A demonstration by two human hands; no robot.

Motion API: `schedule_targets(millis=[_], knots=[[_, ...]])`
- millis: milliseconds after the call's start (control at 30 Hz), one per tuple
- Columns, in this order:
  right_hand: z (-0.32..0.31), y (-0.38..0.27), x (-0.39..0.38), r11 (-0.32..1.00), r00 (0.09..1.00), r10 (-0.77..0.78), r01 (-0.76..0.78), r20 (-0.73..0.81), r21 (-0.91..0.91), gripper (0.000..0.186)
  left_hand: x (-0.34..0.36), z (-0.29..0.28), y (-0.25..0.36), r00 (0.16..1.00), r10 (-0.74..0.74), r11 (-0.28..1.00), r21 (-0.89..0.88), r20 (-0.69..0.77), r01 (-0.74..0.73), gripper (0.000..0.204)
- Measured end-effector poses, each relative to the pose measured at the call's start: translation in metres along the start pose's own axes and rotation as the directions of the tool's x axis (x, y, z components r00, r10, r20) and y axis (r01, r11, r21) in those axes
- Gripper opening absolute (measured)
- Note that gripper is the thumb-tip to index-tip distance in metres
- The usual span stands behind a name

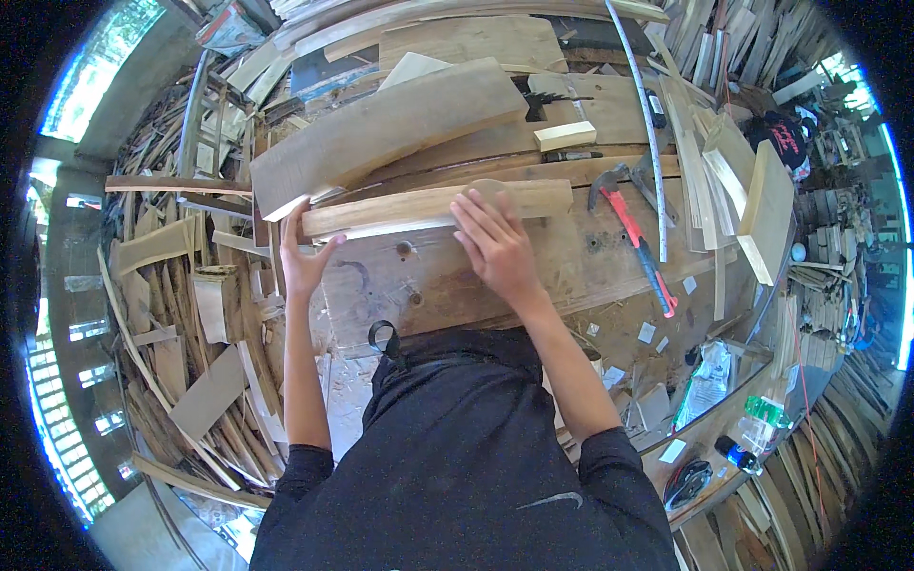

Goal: The recorder is measuring, sanding, and hammering pieces of wood at a workbench in a workshop.

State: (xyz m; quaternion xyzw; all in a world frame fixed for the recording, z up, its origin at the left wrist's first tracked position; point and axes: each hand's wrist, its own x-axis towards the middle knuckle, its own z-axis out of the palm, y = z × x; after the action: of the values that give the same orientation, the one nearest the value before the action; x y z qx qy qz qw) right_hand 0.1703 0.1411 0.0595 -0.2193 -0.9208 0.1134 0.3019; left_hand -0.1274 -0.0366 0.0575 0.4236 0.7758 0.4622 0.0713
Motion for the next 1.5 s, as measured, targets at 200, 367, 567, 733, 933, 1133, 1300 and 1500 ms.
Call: schedule_targets(millis=[200, 367, 567, 733, 933, 1133, 1300, 1500], knots=[[-0.019, 0.027, -0.008, 0.993, 0.992, 0.116, -0.116, -0.038, 0.005, 0.042, -0.009, 0.030, -0.037, 0.995, -0.100, 0.959, -0.264, 0.014, 0.100, 0.064], [0.031, -0.024, 0.025, 0.986, 0.998, 0.043, -0.034, -0.048, 0.161, 0.035, -0.017, 0.072, -0.037, 0.996, -0.079, 0.955, -0.284, 0.051, 0.090, 0.071], [0.057, -0.072, 0.047, 0.947, 0.990, -0.137, 0.127, 0.015, 0.296, 0.043, -0.033, 0.086, -0.026, 0.994, -0.093, 0.831, -0.546, 0.049, 0.105, 0.055], [0.010, 0.005, 0.005, 0.985, 0.990, 0.094, -0.077, -0.106, 0.154, 0.034, -0.033, 0.087, -0.014, 0.989, -0.135, 0.888, -0.435, 0.058, 0.147, 0.066], [-0.033, 0.062, -0.016, 0.932, 0.910, 0.320, -0.353, -0.263, -0.086, 0.033, -0.030, 0.091, 0.001, 0.980, -0.192, 0.853, -0.485, 0.052, 0.193, 0.065], [0.041, -0.059, 0.028, 0.952, 0.993, 0.108, -0.088, -0.053, 0.292, 0.036, -0.028, 0.090, -0.005, 0.989, -0.141, 0.836, -0.528, 0.052, 0.147, 0.059], [0.049, -0.059, 0.032, 0.968, 0.994, -0.097, 0.084, 0.047, 0.236, 0.038, -0.030, 0.089, -0.016, 0.993, -0.113, 0.828, -0.548, 0.042, 0.118, 0.055], [-0.028, 0.059, -0.005, 0.974, 0.956, 0.225, -0.227, -0.190, 0.010, 0.033, -0.032, 0.085, -0.010, 0.984, -0.173, 0.839, -0.517, 0.045, 0.171, 0.063]])
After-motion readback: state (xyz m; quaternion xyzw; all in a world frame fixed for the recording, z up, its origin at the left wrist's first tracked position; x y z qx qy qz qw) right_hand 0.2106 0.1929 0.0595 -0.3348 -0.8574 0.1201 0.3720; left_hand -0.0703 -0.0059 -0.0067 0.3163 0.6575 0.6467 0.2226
